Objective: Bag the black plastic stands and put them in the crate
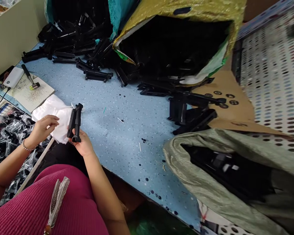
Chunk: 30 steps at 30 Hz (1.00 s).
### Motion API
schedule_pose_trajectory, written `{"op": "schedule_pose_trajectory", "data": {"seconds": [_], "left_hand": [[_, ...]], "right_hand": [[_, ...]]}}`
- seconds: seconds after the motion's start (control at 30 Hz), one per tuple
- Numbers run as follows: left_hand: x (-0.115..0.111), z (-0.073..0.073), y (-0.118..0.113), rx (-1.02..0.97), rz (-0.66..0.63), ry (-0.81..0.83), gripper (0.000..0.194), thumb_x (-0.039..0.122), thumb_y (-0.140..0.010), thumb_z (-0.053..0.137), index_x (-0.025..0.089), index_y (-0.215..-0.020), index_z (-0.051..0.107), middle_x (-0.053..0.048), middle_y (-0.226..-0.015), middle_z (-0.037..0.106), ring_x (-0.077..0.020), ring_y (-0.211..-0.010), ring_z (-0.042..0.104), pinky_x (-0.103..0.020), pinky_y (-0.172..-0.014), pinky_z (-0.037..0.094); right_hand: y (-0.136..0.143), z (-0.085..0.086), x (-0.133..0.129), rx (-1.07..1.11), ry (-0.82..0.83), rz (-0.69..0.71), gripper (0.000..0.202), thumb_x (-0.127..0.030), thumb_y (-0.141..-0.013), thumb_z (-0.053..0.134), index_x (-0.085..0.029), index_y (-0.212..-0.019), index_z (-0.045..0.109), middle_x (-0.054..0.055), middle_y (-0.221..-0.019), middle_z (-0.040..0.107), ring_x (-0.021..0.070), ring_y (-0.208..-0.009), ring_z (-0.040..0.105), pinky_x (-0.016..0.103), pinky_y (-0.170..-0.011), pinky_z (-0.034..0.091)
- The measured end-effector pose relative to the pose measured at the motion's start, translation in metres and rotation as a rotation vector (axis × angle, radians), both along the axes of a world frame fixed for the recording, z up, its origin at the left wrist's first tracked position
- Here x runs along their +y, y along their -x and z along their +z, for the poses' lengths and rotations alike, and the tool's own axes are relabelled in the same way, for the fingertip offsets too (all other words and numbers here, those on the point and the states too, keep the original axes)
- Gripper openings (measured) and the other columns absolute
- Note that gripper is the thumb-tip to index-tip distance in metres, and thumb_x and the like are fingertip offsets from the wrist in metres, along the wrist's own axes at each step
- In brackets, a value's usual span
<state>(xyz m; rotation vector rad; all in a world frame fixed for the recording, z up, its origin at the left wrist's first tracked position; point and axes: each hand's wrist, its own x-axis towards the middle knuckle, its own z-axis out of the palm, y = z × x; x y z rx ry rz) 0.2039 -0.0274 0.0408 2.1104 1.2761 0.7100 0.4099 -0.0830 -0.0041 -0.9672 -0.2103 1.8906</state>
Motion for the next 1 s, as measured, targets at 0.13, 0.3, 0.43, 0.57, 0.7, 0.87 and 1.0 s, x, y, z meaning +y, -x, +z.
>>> {"op": "schedule_pose_trajectory", "data": {"seconds": [0.13,0.3,0.43,0.57,0.7,0.87,1.0], "left_hand": [[0.000,0.013,0.007,0.371,-0.144,-0.169,0.031,0.004,-0.090,0.046,0.012,-0.101,0.074,-0.017,-0.111,0.072,-0.0254,-0.101,0.069,-0.043,-0.091,0.059],[0.009,0.008,0.001,0.174,-0.078,-0.080,0.036,0.008,-0.090,0.052,0.015,-0.120,0.072,-0.011,-0.120,0.071,-0.0145,-0.084,0.069,-0.030,-0.084,0.061],[0.015,-0.001,0.003,0.056,-0.153,-0.009,0.054,0.003,-0.085,0.051,0.014,-0.137,0.063,-0.016,-0.137,0.063,-0.0104,-0.076,0.066,-0.025,-0.071,0.060],[0.004,-0.002,0.010,0.117,-0.159,-0.080,0.064,0.004,-0.091,0.048,0.017,-0.153,0.046,-0.019,-0.149,0.053,-0.0175,-0.104,0.071,-0.032,-0.092,0.062],[-0.028,0.004,-0.001,0.138,-0.316,-0.233,0.073,0.004,-0.096,0.044,0.023,-0.164,0.026,-0.017,-0.156,0.047,-0.0255,-0.140,0.054,-0.039,-0.113,0.053],[-0.051,0.021,-0.021,0.074,-0.568,-0.150,0.075,0.005,-0.097,0.045,0.018,-0.166,0.019,-0.021,-0.158,0.044,-0.0255,-0.144,0.051,-0.037,-0.114,0.052],[-0.041,0.057,-0.007,0.034,-0.560,-0.069,0.056,0.027,-0.098,0.063,0.014,-0.151,0.049,-0.021,-0.140,0.061,-0.0268,-0.131,0.062,-0.038,-0.108,0.056]], "right_hand": [[-0.002,-0.001,-0.002,-0.065,-0.030,0.007,0.048,-0.047,-0.062,0.095,-0.021,-0.099,0.078,0.004,-0.104,0.076,0.0135,-0.075,0.065,0.024,-0.063,0.058],[-0.016,0.002,-0.031,0.023,-0.107,0.074,0.043,-0.052,-0.074,0.086,-0.024,-0.105,0.074,0.000,-0.082,0.069,0.0126,-0.066,0.059,0.022,-0.052,0.051],[-0.014,-0.004,-0.056,0.326,-0.064,0.350,0.047,-0.056,-0.087,0.071,-0.019,-0.116,0.070,-0.003,-0.071,0.056,0.0056,-0.047,0.036,0.013,-0.032,0.026],[-0.002,-0.014,-0.051,0.388,-0.033,0.272,0.041,-0.054,-0.094,0.063,-0.018,-0.113,0.068,-0.005,-0.070,0.049,0.0058,-0.048,0.029,0.011,-0.029,0.021],[-0.001,-0.010,-0.030,-0.002,-0.106,0.249,0.040,-0.061,-0.089,0.065,-0.022,-0.097,0.068,-0.004,-0.067,0.054,0.0071,-0.048,0.036,0.013,-0.031,0.027],[-0.001,0.017,-0.022,-0.623,-0.244,0.140,0.028,-0.047,-0.083,0.076,-0.023,-0.095,0.067,-0.001,-0.071,0.065,0.0175,-0.066,0.062,0.025,-0.054,0.052],[0.003,0.041,-0.029,-0.820,-0.451,0.247,0.042,-0.041,-0.088,0.071,-0.023,-0.125,0.067,0.006,-0.102,0.075,0.0229,-0.090,0.071,0.036,-0.080,0.059]]}}
